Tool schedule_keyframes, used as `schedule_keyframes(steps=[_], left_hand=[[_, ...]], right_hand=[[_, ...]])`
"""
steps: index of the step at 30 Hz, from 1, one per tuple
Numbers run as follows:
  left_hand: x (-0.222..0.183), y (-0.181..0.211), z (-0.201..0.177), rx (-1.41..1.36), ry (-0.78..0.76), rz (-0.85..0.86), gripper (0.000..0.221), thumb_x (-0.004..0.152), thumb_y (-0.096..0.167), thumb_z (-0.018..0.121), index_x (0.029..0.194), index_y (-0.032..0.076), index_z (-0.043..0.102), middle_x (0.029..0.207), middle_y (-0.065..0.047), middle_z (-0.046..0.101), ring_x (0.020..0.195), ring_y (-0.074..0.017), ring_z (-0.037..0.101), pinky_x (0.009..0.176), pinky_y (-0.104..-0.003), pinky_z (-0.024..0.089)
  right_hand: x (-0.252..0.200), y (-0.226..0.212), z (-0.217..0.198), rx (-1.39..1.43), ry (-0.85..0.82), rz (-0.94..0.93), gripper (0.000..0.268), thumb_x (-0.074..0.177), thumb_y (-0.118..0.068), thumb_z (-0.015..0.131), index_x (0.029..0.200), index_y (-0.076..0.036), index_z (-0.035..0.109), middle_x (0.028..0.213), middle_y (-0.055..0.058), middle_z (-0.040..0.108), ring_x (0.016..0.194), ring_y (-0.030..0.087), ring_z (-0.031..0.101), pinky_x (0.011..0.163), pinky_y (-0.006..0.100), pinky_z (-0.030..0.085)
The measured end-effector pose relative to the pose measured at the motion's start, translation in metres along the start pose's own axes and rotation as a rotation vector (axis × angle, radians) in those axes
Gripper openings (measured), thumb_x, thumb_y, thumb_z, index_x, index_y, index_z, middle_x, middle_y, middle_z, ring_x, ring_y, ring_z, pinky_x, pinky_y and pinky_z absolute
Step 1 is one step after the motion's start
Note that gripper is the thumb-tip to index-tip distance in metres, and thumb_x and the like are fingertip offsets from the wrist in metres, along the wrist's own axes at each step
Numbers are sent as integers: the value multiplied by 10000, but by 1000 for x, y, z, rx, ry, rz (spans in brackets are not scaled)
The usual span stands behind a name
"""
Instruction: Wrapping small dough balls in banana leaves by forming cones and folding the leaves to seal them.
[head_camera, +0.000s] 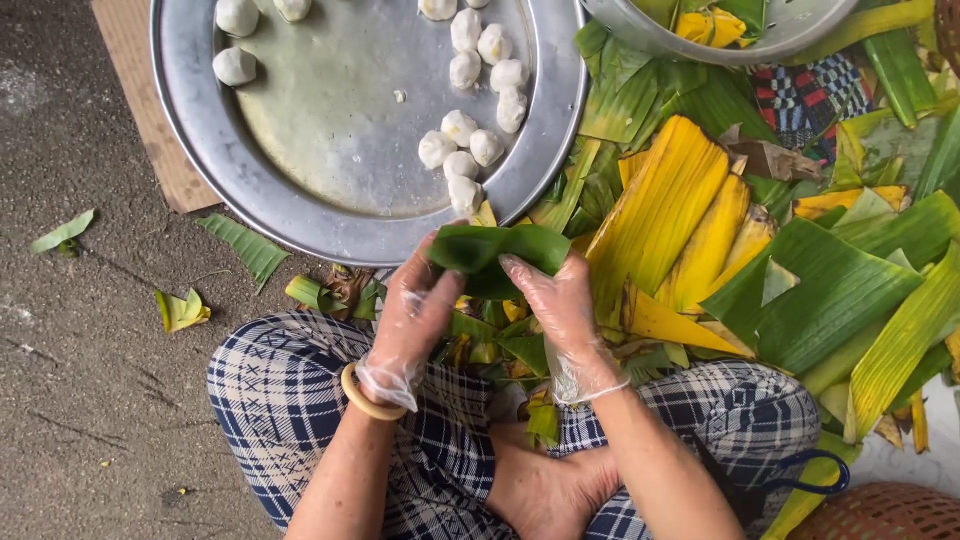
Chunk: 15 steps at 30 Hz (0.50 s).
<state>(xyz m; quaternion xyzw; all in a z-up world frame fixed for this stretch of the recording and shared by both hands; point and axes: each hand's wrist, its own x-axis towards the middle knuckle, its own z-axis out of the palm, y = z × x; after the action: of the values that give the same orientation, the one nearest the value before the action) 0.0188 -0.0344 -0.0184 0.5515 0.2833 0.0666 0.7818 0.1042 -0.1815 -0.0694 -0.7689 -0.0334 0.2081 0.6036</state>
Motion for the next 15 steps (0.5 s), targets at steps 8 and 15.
schedule_keyframes(steps=[8,15], left_hand=[[-20,16,-29,662,244,380,289,863,119,748,1135,39,695,1053,-223,727,992,-443,708,828,-533,592],[-14,25,-76,159,112,267,421,868,-1,628,1289,2,607,1304,-216,689,1102,-311,748,956,-360,656]], right_hand=[[13,-31,18,-77,-358,41,309,787,16,800,1092,-20,760,990,167,780,990,214,698,890,442,575],[83,-79,57,-53,-920,127,201,790,87,758,958,-16,719,833,-44,675,745,61,574,708,189,487]])
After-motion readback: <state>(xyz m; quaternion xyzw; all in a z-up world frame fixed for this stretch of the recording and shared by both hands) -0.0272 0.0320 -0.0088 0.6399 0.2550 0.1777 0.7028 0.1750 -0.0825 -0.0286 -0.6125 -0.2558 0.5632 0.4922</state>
